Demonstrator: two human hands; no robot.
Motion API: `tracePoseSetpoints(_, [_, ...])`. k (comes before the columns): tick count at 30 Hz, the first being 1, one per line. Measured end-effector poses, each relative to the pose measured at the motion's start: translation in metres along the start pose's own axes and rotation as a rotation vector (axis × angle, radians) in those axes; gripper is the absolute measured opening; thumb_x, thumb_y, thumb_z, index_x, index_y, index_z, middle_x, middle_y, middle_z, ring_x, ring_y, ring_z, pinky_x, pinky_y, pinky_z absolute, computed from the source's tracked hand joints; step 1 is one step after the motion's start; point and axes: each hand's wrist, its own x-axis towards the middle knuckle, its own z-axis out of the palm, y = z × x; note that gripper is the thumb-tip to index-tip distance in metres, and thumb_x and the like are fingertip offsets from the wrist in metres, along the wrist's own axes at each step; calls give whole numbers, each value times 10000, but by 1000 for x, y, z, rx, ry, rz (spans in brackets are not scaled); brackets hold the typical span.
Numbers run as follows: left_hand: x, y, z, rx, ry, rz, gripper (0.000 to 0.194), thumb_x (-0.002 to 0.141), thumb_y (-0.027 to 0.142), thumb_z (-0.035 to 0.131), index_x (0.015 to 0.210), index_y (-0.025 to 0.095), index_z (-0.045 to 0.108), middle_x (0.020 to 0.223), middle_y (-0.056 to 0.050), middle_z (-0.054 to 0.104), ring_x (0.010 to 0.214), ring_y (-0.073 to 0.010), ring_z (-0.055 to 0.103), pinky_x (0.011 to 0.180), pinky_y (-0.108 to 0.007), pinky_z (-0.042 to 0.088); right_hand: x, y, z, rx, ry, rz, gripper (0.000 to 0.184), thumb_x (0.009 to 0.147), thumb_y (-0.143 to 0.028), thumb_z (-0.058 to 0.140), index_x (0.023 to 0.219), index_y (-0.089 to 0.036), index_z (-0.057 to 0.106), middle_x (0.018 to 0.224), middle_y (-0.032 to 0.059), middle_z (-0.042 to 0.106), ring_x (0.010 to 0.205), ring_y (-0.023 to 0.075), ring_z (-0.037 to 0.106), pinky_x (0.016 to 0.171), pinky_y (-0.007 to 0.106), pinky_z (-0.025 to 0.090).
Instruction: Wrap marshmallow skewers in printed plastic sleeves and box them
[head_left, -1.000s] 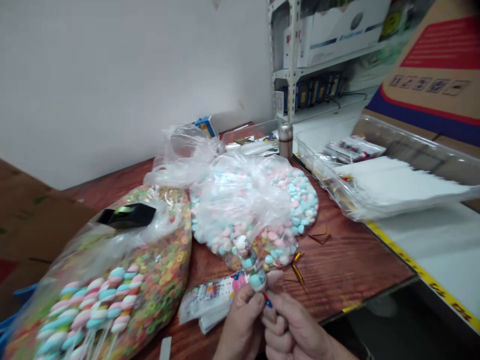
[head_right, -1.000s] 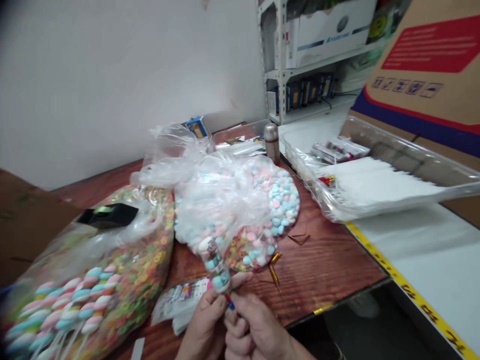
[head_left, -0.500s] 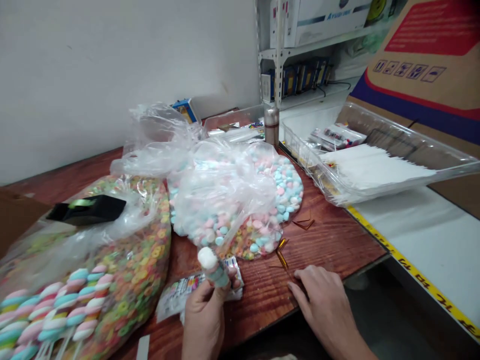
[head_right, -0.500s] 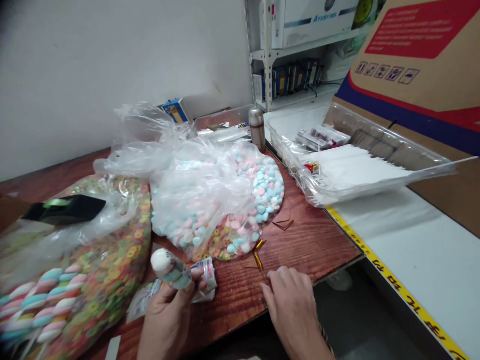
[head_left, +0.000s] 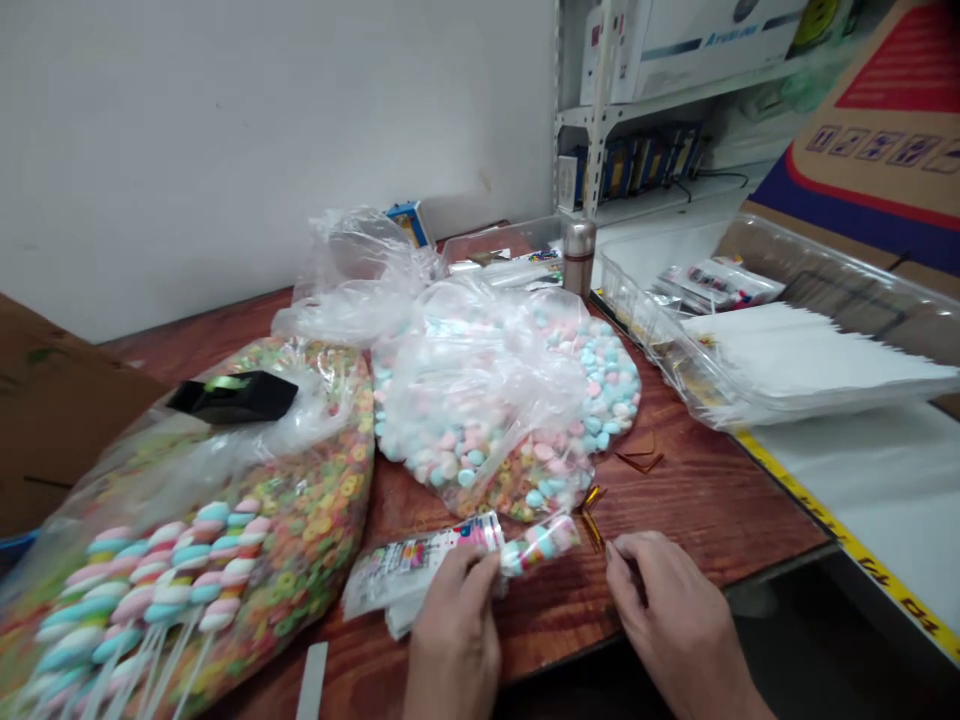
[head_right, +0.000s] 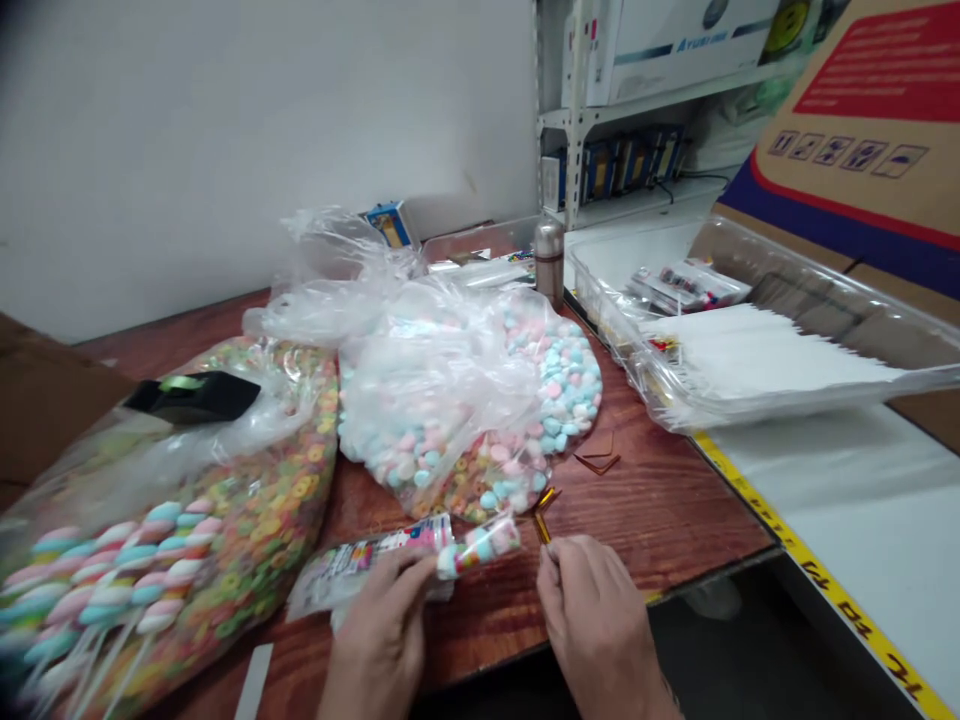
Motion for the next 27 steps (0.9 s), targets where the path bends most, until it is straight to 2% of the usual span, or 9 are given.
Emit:
tracePoseSetpoints(3, [-3, 13, 17, 175, 12, 99, 385, 877, 65, 374, 1049, 219, 682, 837, -90, 647, 775, -201, 621, 691, -303, 506, 3, -19, 5, 8, -31, -154, 79, 897, -104, 527, 930, -175, 535, 743, 49, 590, 713, 194, 564, 714, 329, 412])
tracePoseSetpoints(6, [-1, 21, 23, 248, 24, 170, 287, 866, 65, 426, 980, 200, 653, 752, -64, 614, 695, -189, 593, 643, -283, 485, -2, -31, 18, 15, -92, -250, 75, 893, -101, 524, 904, -172, 543, 729, 56, 580, 690, 206, 545, 681, 348, 401])
tracePoseSetpoints(9, [1, 24, 20, 246, 19, 191, 180, 855, 76, 486, 880, 206, 608, 704, -34, 602, 645, -173, 588, 604, -260, 465, -7, -37, 28, 8, -105, -243, 138, 895, -96, 512, 794, -189, 527, 671, 35, 529, 637, 195, 503, 648, 343, 379])
tracePoseSetpoints(14, [2, 20, 17, 185, 54, 205, 298, 845, 81, 527, 1106, 209, 596, 798, -51, 688, 711, -178, 655, 658, -255, 492, -5, -41, 30, 24, -105, -165, 195, 918, -110, 483, 749, -197, 530, 654, 29, 504, 627, 192, 481, 633, 333, 364])
tracePoseSetpoints(16, [3, 21, 17, 96, 48, 157, 288, 852, 90, 516, 1076, 224, 638, 811, -58, 698, 728, -183, 659, 667, -261, 497, -3, -42, 29, 31, -92, -164, 193, 920, -113, 482, 752, -195, 530, 642, 23, 498, 611, 186, 476, 619, 326, 359])
tracePoseSetpoints(18, [6, 24, 18, -70, 29, 39, 239, 861, 119, 513, 987, 231, 682, 823, -63, 701, 753, -189, 650, 694, -276, 496, -1, -43, 30, 57, -72, -171, 171, 917, -115, 490, 769, -190, 531, 636, 18, 504, 598, 179, 480, 612, 317, 364])
tracePoseSetpoints(21, [13, 31, 21, -478, -15, -353, 107, 838, 201, 585, 850, 202, 691, 789, -54, 679, 731, -175, 614, 684, -272, 476, 1, -45, 31, 185, -64, -104, 136, 921, -124, 483, 814, -190, 535, 670, 24, 554, 623, 174, 533, 627, 298, 397])
tracePoseSetpoints(24, [17, 36, 26, -1007, -46, -764, 127, 786, 279, 672, 822, 160, 648, 601, 21, 537, 520, -85, 448, 509, -197, 360, 6, -45, 32, 483, -184, 154, 162, 936, -185, 469, 783, -218, 514, 673, 7, 594, 607, 156, 583, 588, 261, 424])
tracePoseSetpoints(27, [19, 37, 31, -1321, -51, -897, 216, 760, 306, 714, 840, 129, 618, 554, 64, 424, 467, -40, 294, 448, -170, 224, 13, -42, 32, 786, -379, 446, 185, 947, -265, 467, 771, -229, 508, 683, -6, 616, 615, 153, 613, 596, 247, 456])
